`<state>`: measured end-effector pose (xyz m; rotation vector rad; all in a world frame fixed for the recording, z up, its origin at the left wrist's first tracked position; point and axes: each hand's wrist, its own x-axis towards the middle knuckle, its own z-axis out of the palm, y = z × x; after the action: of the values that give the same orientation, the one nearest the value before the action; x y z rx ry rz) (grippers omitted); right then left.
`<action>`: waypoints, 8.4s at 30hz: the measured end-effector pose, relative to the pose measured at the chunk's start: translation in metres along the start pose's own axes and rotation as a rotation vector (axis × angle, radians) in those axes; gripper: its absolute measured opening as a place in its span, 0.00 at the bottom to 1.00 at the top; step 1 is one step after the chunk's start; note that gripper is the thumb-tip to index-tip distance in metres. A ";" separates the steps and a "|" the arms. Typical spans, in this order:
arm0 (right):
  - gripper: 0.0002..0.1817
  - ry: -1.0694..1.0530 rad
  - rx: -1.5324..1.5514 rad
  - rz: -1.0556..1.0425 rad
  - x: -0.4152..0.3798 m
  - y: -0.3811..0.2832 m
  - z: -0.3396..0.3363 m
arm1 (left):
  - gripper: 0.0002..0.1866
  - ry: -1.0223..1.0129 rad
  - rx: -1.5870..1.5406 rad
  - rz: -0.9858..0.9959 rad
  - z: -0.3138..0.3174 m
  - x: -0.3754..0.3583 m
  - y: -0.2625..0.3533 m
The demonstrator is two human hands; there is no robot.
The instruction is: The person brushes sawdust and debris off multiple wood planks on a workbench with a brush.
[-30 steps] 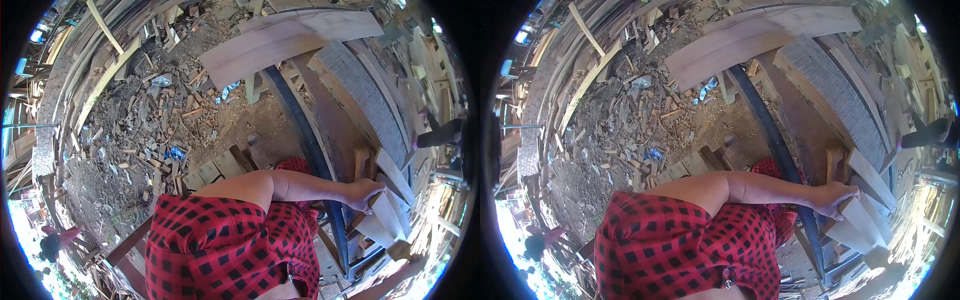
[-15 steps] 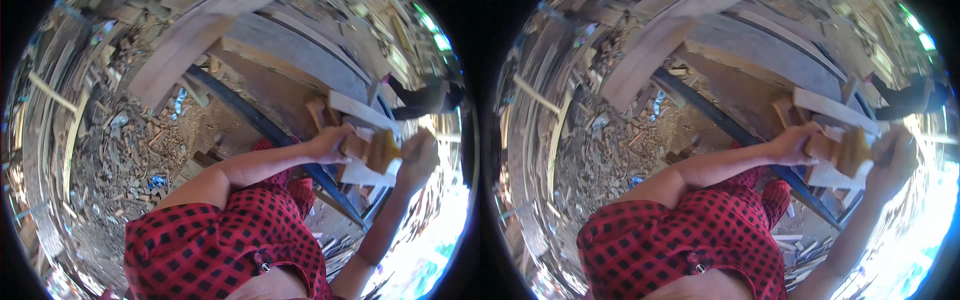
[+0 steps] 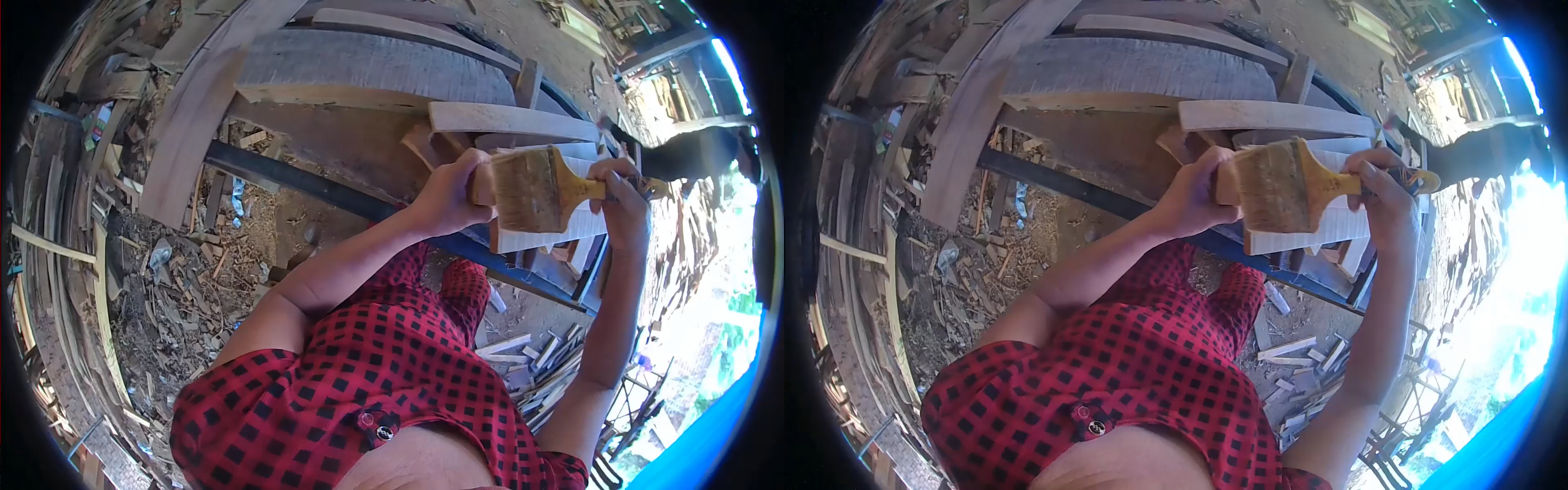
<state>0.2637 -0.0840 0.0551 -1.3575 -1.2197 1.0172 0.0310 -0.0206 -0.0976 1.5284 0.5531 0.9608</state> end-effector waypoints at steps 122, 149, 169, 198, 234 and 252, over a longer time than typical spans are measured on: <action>0.20 1.306 0.671 -0.179 -0.155 0.126 -0.171 | 0.54 -0.882 1.014 -0.135 0.003 0.053 0.089; 0.28 1.298 1.010 -0.189 -0.195 0.242 -0.168 | 0.45 0.383 1.112 -0.202 -0.366 -0.024 0.072; 0.31 1.150 0.996 -0.007 -0.195 0.230 -0.152 | 0.32 0.382 1.642 -0.035 -0.353 -0.021 0.053; 0.23 1.248 0.587 -0.176 -0.166 0.090 -0.130 | 0.15 -0.297 -0.516 -0.661 0.044 0.003 0.034; 0.11 0.945 0.410 0.147 -0.022 0.104 -0.187 | 0.10 -0.228 -0.511 -0.661 -0.030 -0.034 0.013; 0.19 0.932 -1.096 0.069 -0.064 0.061 -0.159 | 0.21 -0.298 -0.486 -0.613 -0.035 -0.040 0.025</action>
<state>0.4201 -0.1684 0.0151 -2.3118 -0.9535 -0.4281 -0.0241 -0.0372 -0.0854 0.9482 0.4847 0.3444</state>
